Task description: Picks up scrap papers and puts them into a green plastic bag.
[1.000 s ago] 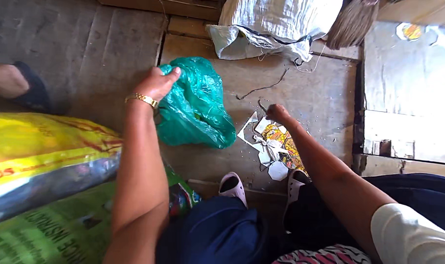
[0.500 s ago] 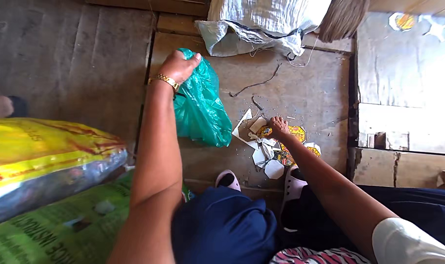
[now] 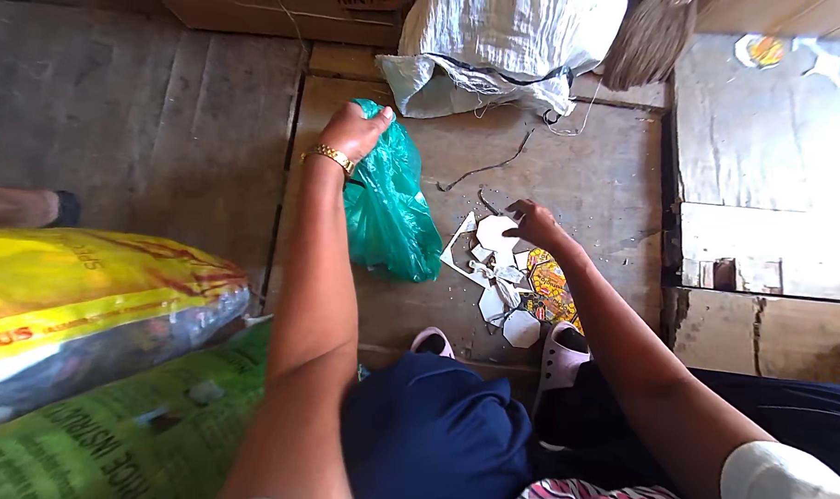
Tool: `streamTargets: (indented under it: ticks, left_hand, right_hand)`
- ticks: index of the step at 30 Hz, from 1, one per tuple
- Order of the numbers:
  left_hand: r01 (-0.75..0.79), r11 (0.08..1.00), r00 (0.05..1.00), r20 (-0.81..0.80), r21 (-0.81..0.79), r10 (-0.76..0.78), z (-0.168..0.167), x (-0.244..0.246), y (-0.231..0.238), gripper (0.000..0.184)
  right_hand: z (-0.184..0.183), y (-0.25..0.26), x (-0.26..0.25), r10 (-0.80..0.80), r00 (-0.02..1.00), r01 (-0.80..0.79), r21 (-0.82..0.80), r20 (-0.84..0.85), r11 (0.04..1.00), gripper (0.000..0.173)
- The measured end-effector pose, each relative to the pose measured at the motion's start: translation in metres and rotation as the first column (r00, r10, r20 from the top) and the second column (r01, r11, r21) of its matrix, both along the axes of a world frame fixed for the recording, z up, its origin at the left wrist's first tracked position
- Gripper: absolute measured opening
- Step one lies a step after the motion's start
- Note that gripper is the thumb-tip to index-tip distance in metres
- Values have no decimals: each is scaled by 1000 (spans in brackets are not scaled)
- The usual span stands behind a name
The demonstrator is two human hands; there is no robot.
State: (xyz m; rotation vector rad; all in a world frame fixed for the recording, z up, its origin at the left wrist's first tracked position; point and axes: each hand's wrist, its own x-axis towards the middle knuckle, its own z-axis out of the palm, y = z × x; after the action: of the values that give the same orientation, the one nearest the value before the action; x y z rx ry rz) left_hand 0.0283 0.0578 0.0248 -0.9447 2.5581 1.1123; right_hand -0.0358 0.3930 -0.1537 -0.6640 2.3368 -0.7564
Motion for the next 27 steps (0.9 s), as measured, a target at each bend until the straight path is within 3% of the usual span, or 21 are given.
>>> streamTargets:
  ticks: [2,3,5,8,11,17,20,22,23,25,27]
  left_hand:
    - [5,1000,1000,14,-10,-5,3,1,1,61]
    - [6,1000,1000,20,-12,-5,3,2,1,61]
    - [0,1000,1000,23,-12,0,4,5,-1,61]
    - [-5,1000,1000,15,-7,5,5,8,-3,59]
    - [-16,1000,999,38,-8,16,7,12,-4,60]
    - [-35,999,998,55,-8,35,5,19,-11,60]
    - [-39,999,998,58,-5,39,6,20,-12,62]
    - [-42,999,998,49,1,42,6,21,-14,60]
    - [-44,999,998,42,7,43,6,22,-16,59]
    - [-46,999,998,32,15,45,5,23,-18,58]
    - [-54,998,998,35,14,54,5,22,-18,59]
  right_hand:
    - [9,4,-4,-179,982,180,10,-56,984,29]
    - [10,7,-6,-218,973,221,32,-72,975,23]
    - [0,10,-6,-221,973,226,87,-70,970,37]
    - [-29,0,5,-144,989,148,146,-40,978,41]
    - [-56,-12,22,-78,991,100,223,-105,970,68]
    - [-67,-29,11,-27,997,58,467,-74,882,90]
    - [-56,-31,-1,-25,1000,20,440,5,898,77]
    - [-46,-27,-3,-55,996,32,275,77,961,56]
    - [-29,-27,-4,-77,978,36,205,195,978,49]
    - [-7,-30,-9,-87,928,39,139,361,989,46]
    - [-4,-29,-15,-81,930,58,73,360,996,27]
